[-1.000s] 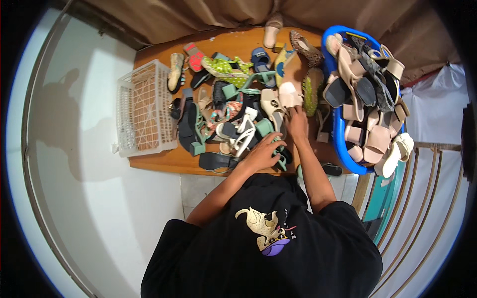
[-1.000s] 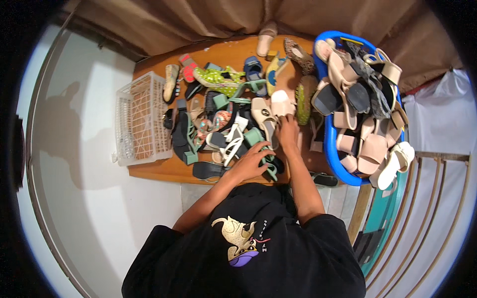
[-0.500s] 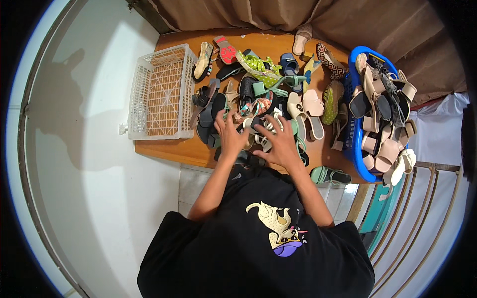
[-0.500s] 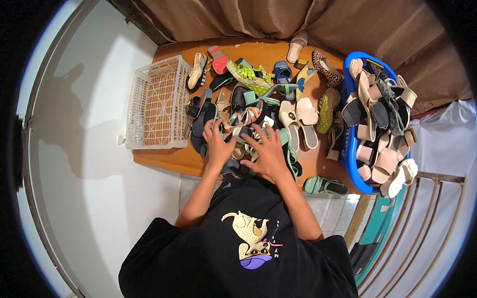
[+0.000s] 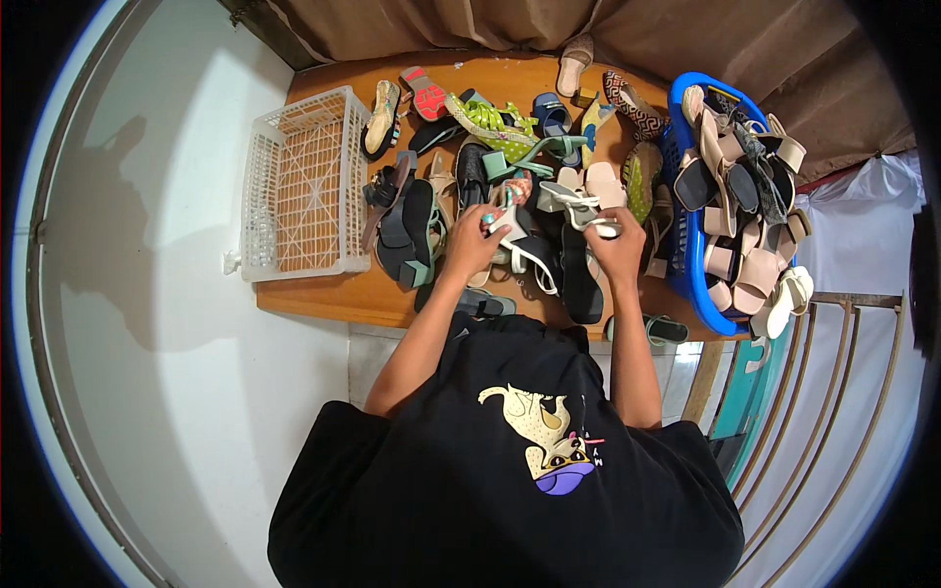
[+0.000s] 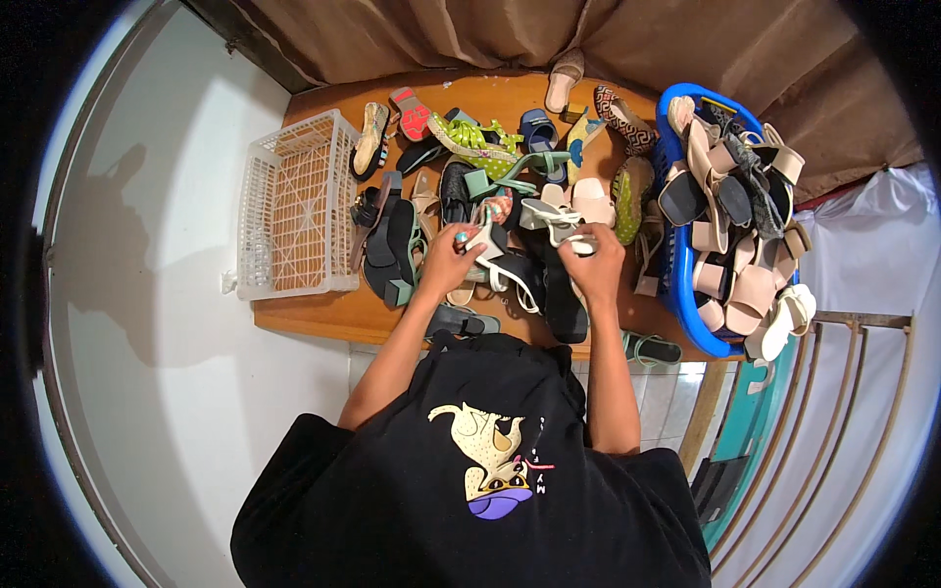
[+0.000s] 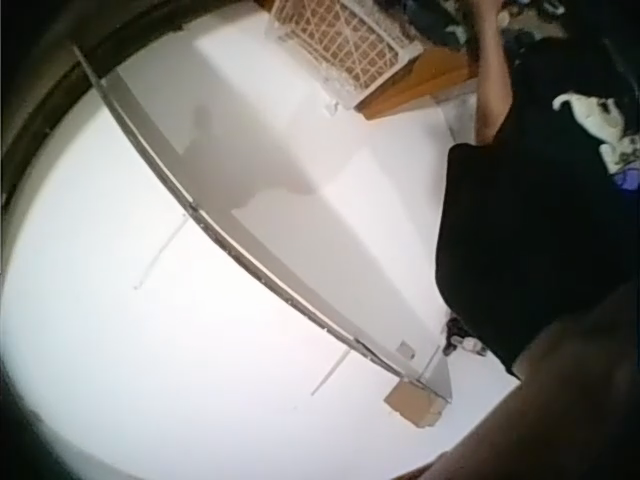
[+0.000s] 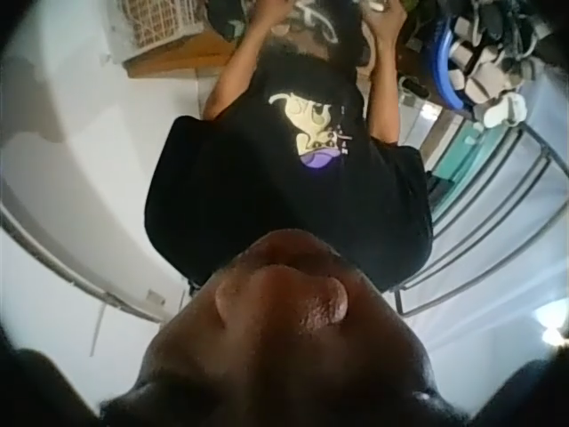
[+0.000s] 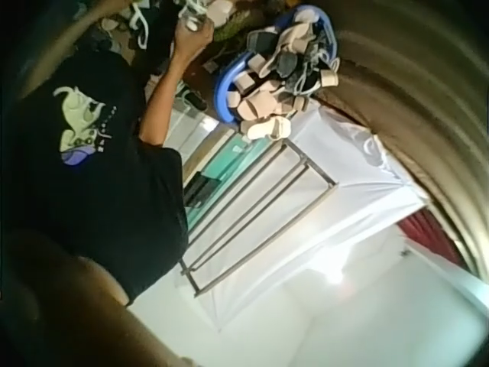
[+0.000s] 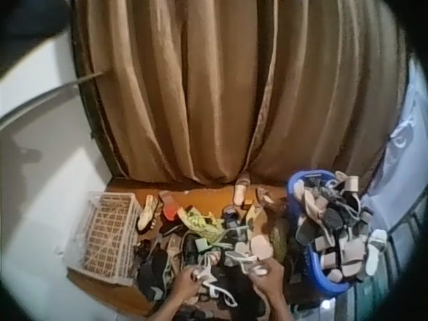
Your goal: The recorder picks up various sandals and shoes from a cluttered desk and places them into organized bins or containers.
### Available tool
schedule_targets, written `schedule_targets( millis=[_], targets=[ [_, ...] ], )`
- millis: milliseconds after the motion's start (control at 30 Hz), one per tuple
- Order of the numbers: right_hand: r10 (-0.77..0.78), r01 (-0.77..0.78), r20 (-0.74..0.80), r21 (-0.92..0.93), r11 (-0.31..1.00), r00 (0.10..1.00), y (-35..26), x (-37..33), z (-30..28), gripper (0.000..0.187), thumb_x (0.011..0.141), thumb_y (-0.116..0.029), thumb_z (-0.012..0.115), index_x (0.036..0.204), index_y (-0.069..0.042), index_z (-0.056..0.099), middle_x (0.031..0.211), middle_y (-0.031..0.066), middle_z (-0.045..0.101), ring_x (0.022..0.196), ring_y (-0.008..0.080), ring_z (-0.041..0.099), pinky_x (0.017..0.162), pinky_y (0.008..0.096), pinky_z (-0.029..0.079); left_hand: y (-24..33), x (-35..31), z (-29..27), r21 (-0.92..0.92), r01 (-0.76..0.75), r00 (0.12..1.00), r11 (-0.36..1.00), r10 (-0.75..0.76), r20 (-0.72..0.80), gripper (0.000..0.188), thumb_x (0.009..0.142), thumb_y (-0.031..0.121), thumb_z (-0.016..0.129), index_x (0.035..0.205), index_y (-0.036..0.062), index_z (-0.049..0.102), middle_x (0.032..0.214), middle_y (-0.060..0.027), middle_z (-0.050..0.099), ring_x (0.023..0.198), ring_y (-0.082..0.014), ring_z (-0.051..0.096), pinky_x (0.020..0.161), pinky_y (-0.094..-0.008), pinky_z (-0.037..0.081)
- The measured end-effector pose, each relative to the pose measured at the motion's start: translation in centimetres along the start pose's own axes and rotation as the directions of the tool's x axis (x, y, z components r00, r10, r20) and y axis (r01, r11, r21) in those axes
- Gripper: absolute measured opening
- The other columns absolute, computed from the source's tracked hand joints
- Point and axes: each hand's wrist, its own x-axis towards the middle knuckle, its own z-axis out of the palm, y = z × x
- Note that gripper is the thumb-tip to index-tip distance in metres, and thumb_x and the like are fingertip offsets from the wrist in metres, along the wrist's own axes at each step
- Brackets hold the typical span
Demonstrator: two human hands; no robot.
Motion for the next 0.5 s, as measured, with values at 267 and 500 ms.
schedule_targets(
  millis=[267, 500],
  targets=[
    [0.129, -0.126, 0.071, -0.051, 0.991, 0.989, 1.4, -1.6, 0.7, 0.023, 0.078, -0.018, 0.07, 0.089, -0.001, 0.062, 0.093, 0.018, 0.068, 0.093, 0.0385, 0.064, 0.087, 0.0455, 0.05, -0.1, 0.3, 2.1, -0.704, 0.197, 0.968, 0.682, -0.02, 0.251, 0.061, 0.085, 0.005, 0.071, 0.139, 0.0088, 0.042, 0.116, -0.013, 0.061, 0.1, -0.0213, 0.066, 0.088, -0.038, 0.055],
    [-0.128, 0.144, 0.282, -0.037, 0.989, 0.951, 0.8, -6.0, 2.2, 0.018, 0.07, -0.003, 0.072, 0.083, -0.002, 0.06, 0.104, 0.0181, 0.061, 0.111, 0.0402, 0.055, 0.097, 0.0464, 0.045, -6.1, 0.4, -0.9, 0.309, 0.319, 0.947, 0.896, -0.289, -0.14, 0.037, 0.086, 0.006, 0.064, 0.122, 0.0059, 0.056, 0.124, -0.0206, 0.054, 0.122, -0.0422, 0.05, 0.104, -0.053, 0.04]
  ],
)
